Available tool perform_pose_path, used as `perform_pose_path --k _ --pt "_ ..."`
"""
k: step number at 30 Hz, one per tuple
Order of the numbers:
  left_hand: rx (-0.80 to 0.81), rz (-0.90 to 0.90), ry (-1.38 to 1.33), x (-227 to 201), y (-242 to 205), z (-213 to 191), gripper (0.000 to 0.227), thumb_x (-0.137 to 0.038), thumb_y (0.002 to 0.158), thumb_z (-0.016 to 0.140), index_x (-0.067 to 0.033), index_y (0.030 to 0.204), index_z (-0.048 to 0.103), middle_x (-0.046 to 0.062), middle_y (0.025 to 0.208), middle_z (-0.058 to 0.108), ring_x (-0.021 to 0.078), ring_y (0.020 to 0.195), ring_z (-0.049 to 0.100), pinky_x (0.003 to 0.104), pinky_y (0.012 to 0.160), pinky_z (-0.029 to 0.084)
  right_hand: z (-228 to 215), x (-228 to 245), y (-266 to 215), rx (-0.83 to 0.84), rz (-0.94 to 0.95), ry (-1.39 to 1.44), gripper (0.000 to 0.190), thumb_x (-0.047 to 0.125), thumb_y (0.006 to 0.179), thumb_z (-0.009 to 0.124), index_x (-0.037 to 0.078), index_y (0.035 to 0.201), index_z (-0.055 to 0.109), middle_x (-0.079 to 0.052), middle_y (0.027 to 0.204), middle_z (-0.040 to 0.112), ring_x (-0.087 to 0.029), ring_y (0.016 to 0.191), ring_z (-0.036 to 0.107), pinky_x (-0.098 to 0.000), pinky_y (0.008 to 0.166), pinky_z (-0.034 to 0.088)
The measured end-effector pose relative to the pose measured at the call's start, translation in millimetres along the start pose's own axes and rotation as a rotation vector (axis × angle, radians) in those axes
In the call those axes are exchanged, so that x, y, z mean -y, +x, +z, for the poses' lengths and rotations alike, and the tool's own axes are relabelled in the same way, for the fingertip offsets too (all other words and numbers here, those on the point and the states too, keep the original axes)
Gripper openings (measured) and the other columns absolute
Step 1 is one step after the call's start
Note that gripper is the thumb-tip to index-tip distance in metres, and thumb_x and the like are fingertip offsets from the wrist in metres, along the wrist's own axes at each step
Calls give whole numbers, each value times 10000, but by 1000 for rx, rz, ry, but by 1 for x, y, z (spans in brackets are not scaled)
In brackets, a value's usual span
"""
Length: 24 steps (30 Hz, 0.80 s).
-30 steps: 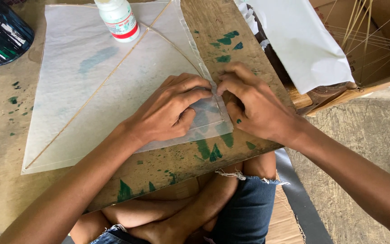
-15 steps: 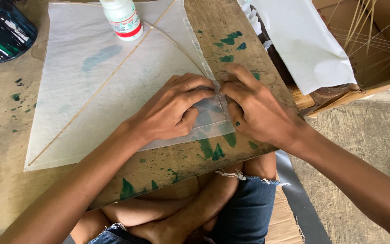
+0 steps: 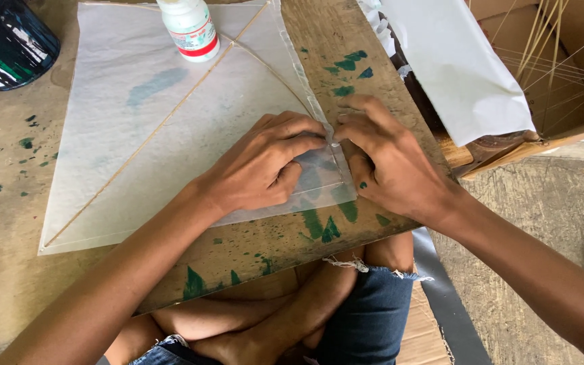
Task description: Applying glue to a kite frame and folding paper edges to assemble a kite.
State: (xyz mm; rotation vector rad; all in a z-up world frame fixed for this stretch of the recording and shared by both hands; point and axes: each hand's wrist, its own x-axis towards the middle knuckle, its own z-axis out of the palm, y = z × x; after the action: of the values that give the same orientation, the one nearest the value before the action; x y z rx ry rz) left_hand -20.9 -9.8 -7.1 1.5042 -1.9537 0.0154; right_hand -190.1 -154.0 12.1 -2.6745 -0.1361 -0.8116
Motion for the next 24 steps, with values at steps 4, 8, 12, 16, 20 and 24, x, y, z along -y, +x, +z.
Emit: perform_pose_path --k 4,8,12,16,20,24 --pt "-7 -13 -18 3 -1 1 455 64 748 422 45 1114 692 160 1201 656 387 1198 596 521 959 476 -1 6 -2 13 7 -7 339 -220 733 526 -93 987 712 -265 1238 542 -462 1085 692 -557 891 597" --pt "-24 6 -35 5 -2 3 467 74 743 415 38 1114 695 154 1196 660 397 1187 603 529 960 478 0 7 -2 10 38 28 353 -201 778 502 -66 1028 712 -255 1292 514 -497 1123 672 -626 910 573" --pt "-21 9 -37 2 0 0 470 85 738 415 40 1116 691 167 1186 663 409 1178 607 539 959 479 3 3 -4 13 48 24 365 -207 789 498 -65 1043 718 -243 1302 504 -514 1133 656 -621 912 581" --pt "-21 -7 -52 3 -1 1 489 91 731 406 40 1121 697 162 1188 668 405 1177 610 536 966 479 5 3 -7 18 61 20 391 -202 788 477 -50 1042 731 -228 1313 506 -491 1144 661 -604 936 580" --pt "-51 64 -25 4 0 1 464 94 724 426 64 1107 686 174 1183 658 402 1109 611 522 960 481 4 -10 -8 68 -1 14 400 -241 772 528 -97 1104 699 -233 1339 457 -440 1179 643 -482 972 607" --pt "-66 122 7 3 1 1 450 87 712 453 76 1102 677 180 1169 654 382 1037 615 484 967 475 1 -12 -7 117 -68 20 367 -218 833 564 -142 1179 661 -238 1373 406 -389 1210 624 -428 1085 562"
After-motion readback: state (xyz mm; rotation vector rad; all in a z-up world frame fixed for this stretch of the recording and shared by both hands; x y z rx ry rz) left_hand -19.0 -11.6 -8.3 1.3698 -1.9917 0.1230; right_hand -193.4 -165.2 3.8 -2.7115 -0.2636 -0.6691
